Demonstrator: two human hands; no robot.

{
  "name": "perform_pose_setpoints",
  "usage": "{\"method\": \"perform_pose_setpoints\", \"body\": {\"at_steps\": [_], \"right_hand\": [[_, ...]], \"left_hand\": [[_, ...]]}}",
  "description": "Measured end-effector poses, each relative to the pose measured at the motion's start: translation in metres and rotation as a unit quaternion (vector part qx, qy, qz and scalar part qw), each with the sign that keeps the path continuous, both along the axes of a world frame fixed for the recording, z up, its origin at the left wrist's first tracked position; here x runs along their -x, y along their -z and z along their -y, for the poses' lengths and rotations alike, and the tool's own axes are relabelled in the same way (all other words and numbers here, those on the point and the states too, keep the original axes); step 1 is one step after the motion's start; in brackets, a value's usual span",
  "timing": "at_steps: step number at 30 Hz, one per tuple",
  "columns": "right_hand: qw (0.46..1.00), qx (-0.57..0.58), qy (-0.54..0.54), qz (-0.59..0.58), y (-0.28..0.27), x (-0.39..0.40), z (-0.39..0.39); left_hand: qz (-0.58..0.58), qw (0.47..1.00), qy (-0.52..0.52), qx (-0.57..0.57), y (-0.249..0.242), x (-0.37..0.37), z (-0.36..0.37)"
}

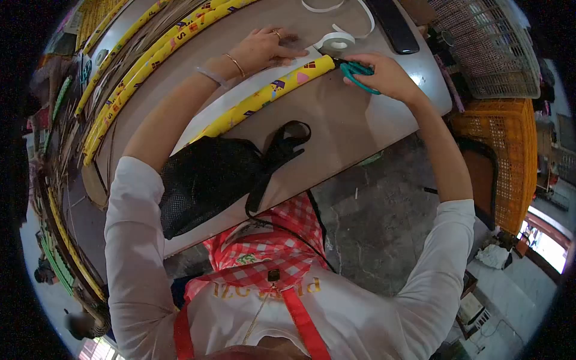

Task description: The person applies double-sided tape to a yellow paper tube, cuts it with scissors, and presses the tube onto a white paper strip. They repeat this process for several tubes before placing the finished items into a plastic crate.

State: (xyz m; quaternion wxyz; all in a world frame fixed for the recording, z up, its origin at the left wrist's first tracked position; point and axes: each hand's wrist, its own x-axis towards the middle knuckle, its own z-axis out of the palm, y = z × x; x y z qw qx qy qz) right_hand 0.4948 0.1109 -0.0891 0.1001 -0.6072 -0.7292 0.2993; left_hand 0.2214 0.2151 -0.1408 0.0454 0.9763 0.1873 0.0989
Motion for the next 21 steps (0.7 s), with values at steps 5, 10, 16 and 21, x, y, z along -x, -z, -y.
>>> {"method": "perform_pose_setpoints", "body": {"at_steps": [5,10,16,21], "right_hand": [[1.000,-0.011,-0.008,-0.021,0.002,0.002,0.001],[1.000,0.001,0.003,-0.001,-0.006,0.010,0.004],[0.999,0.032,0.015,0.007,-0.016,0.016,0.006],[0.998,0.034,0.025,-0.044,-0.015,0.019,0.010]], "left_hand": [[-0.012,1.000,-0.011,-0.008,-0.002,-0.001,0.002],[-0.002,1.000,-0.017,0.001,-0.002,-0.001,0.003],[0.007,1.000,-0.015,0.000,0.002,-0.001,0.001],[0.013,1.000,-0.026,0.004,-0.004,-0.001,0.006]]}}
